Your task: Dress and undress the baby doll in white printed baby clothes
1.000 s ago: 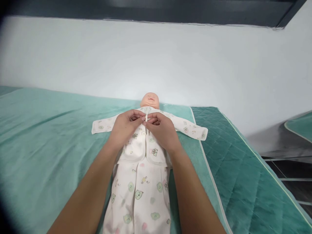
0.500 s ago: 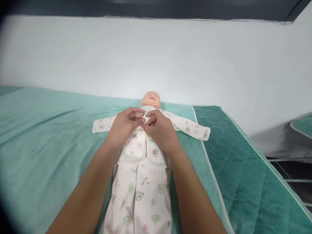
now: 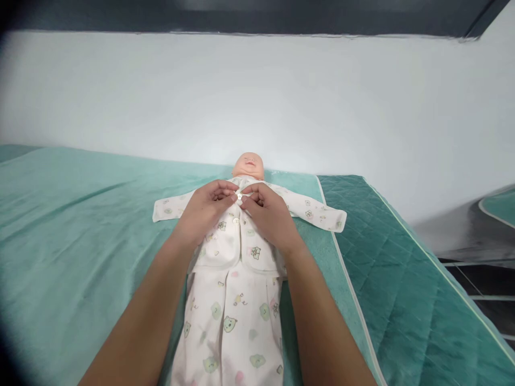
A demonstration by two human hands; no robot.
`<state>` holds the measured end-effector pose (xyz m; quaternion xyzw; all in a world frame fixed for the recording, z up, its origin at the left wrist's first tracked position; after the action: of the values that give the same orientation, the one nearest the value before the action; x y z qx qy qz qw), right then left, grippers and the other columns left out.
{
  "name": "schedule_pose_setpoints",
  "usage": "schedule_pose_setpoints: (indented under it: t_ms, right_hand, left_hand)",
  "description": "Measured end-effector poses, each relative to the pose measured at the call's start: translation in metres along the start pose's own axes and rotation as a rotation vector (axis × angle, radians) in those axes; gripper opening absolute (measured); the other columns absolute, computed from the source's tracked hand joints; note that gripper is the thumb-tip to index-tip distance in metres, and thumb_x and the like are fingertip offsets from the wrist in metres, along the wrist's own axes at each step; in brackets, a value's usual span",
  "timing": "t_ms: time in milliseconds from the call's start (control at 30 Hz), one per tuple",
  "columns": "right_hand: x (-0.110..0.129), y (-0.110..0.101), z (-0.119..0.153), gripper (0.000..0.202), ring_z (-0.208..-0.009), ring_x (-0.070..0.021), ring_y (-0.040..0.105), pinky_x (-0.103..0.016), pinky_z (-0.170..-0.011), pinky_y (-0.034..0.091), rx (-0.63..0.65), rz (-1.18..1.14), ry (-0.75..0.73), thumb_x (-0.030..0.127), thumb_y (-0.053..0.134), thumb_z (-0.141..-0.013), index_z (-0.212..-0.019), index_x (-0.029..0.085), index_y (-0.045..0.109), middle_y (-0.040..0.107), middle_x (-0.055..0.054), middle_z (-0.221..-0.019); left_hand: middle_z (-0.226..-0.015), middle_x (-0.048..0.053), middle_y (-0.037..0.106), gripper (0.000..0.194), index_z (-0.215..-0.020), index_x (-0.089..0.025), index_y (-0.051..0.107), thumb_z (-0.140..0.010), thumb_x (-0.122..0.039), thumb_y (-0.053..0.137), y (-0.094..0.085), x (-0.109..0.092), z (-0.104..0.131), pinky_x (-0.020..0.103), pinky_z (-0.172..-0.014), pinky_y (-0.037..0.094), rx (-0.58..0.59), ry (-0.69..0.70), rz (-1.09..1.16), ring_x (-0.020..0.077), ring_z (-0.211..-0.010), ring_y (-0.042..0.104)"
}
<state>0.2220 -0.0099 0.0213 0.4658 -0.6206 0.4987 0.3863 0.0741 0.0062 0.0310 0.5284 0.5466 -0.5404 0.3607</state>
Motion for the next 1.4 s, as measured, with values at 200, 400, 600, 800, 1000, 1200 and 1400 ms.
schedule_pose_setpoints:
  t_ms: [200,400,600,800,1000,1200,1400]
  right_hand:
    - [-0.004,-0.001,-0.001,0.015,-0.067,-0.0122,0.052,-0.027,-0.066,0.038,-0.044,-0.008,-0.003,0.03,0.06,-0.082,-0.095,0.025,0.066,0.061,0.005,-0.071]
    - [-0.003,-0.002,0.001,0.015,-0.064,-0.0115,0.049,-0.027,-0.064,0.037,-0.081,-0.005,-0.015,0.027,0.06,-0.081,-0.095,0.025,0.066,0.061,0.005,-0.07]
    - [0.0,-0.014,-0.003,0.013,-0.066,-0.0122,0.055,-0.027,-0.063,0.041,-0.164,-0.113,-0.041,0.028,0.06,-0.081,-0.092,0.023,0.065,0.065,0.002,-0.077]
    - [0.007,-0.023,-0.009,0.018,-0.101,-0.0207,0.06,-0.037,-0.092,0.046,-0.3,0.093,-0.203,0.026,0.054,-0.084,-0.097,0.023,0.066,0.068,-0.005,-0.107]
    - [-0.002,-0.006,-0.014,0.026,-0.115,-0.0232,0.053,-0.042,-0.104,0.037,-0.207,0.241,-0.15,0.026,0.048,-0.087,-0.107,0.025,0.065,0.064,-0.004,-0.119]
    - [-0.004,-0.001,-0.018,0.03,-0.123,-0.0246,0.047,-0.044,-0.11,0.032,-0.166,0.316,-0.148,0.027,0.045,-0.089,-0.11,0.025,0.067,0.059,-0.005,-0.126]
    - [-0.002,0.0,-0.028,0.035,-0.126,-0.0257,0.043,-0.045,-0.113,0.03,-0.087,0.355,-0.137,0.029,0.048,-0.09,-0.118,0.027,0.069,0.057,-0.004,-0.129]
  left_hand:
    - [-0.099,0.003,0.065,0.021,-0.101,-0.022,0.069,-0.082,-0.026,0.062,-0.002,-0.001,0.001,0.023,-0.055,0.041,-0.05,-0.029,-0.112,0.0113,-0.069,0.055]
    - [-0.103,0.003,0.066,0.019,-0.098,-0.023,0.071,-0.084,-0.02,0.058,-0.007,-0.007,0.0,0.028,-0.075,0.049,-0.152,0.109,-0.197,0.0144,-0.082,0.06]
    - [-0.11,0.004,0.066,0.023,-0.104,-0.022,0.07,-0.091,-0.026,0.051,-0.005,-0.022,-0.011,0.03,-0.089,0.047,-0.189,0.312,-0.335,0.0168,-0.099,0.061]
    - [-0.094,0.004,0.07,0.026,-0.092,-0.022,0.073,-0.09,-0.04,0.055,0.001,-0.018,-0.036,0.032,-0.081,0.046,-0.101,0.21,-0.411,0.0196,-0.089,0.063]
    - [-0.089,0.003,0.072,0.022,-0.09,-0.022,0.073,-0.08,-0.039,0.064,0.003,-0.004,-0.042,0.028,-0.069,0.045,-0.047,0.09,-0.296,0.0175,-0.078,0.062]
    - [-0.073,0.0,0.066,0.022,-0.09,-0.02,0.074,-0.076,-0.034,0.065,0.002,0.007,-0.045,0.026,-0.058,0.038,-0.031,0.044,-0.174,0.0121,-0.061,0.052]
    - [-0.081,0.001,0.07,0.023,-0.092,-0.019,0.075,-0.078,-0.032,0.062,0.002,0.008,-0.045,0.025,-0.061,0.04,-0.009,0.067,-0.117,0.0125,-0.067,0.056]
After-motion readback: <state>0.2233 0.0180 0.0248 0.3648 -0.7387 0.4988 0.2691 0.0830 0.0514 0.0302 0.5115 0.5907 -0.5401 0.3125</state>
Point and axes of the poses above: each hand's wrist, its own z-axis away from the middle knuckle, its own y-axis out of the palm, x = y × z, the point moved 8 cm from there along -z, towards the middle knuckle
